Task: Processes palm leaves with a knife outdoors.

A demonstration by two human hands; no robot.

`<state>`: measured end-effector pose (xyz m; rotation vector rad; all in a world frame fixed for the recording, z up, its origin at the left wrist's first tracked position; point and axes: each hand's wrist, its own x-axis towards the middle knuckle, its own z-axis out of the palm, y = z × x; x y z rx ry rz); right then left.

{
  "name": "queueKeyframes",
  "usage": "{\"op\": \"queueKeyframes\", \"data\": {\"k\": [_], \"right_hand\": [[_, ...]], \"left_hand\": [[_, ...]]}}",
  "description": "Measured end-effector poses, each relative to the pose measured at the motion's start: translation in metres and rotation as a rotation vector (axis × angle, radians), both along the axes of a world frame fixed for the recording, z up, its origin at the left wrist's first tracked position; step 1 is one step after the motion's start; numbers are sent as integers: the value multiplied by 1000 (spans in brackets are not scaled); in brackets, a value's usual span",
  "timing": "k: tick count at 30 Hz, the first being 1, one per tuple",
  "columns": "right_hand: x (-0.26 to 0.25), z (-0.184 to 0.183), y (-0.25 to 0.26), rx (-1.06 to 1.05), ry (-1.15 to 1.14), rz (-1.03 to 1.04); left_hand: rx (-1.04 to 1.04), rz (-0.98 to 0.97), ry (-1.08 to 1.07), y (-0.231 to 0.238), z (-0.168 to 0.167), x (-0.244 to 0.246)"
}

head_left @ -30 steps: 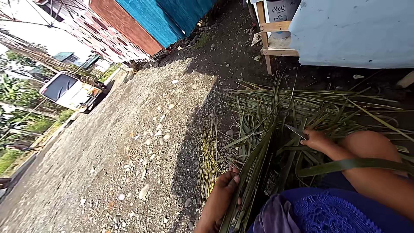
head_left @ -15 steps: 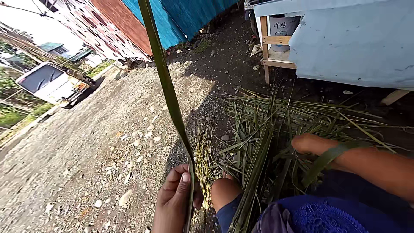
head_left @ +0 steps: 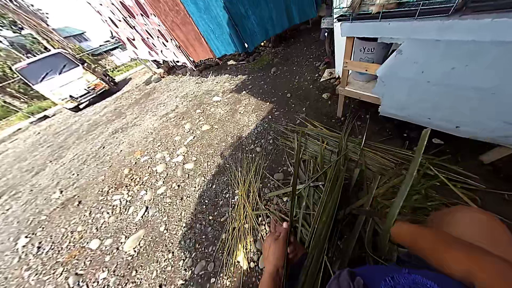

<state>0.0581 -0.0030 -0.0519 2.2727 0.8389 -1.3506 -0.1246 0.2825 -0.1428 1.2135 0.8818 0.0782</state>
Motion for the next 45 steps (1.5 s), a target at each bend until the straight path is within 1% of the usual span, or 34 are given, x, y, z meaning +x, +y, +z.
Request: {"op": "queueKeyframes", "data": {"k": [1,3,5,6,7,9,10,11,13,15,18,20,23,26,28,30,34,37,42,45], "right_hand": [[9,-41,4,-34,42,56],[33,-140,-1,-40,120,107],[66,-229,-10,-20,225,116],[75,-245,-12,-27,234,109],[75,-231,-11,-25,163,43],[69,-172,-9,26,6,-162],[72,-158,-13,89,-29,-248],[78,-153,-19,178,-39,-339],[89,-140,-31,383,6,-559],[90,-115,-38,594,111,-785],[77,-78,-40,923,262,-976],[64,-57,-34,1102,355,-1000],[46,-35,-24,1299,533,-939],[25,-19,-14,1388,734,-859],[14,-11,-9,1407,860,-845],[6,-5,-6,1409,983,-863],[-9,-1,-4,1421,1192,-918],[-9,-3,-7,1522,1198,-954],[11,4,-23,1703,1128,-1049],[10,4,-26,1713,1146,-1009]], "left_hand": [[-5,-9,-22,0,0,-2],[-4,-16,-77,-2,-1,-5],[16,4,-103,-5,-1,-6],[26,8,-105,-9,1,-5],[41,14,-94,-12,4,-3],[89,2,-50,-17,9,2],[107,-15,-29,-19,11,3],[118,-28,-10,-21,13,4],[128,-56,32,-25,22,7],[150,-86,70,-28,31,13],[289,-194,47,-31,44,24],[430,-282,-13,-34,57,35],[648,-461,-34,-44,84,50],[845,-612,-16,-62,111,60],[896,-651,-7,-78,123,64],[866,-660,-11,-93,130,65],[693,-573,-113,-118,140,66],[652,-535,-186,-124,139,65],[706,-601,-115,-126,137,48],[720,-539,-121,-126,135,47]]}}
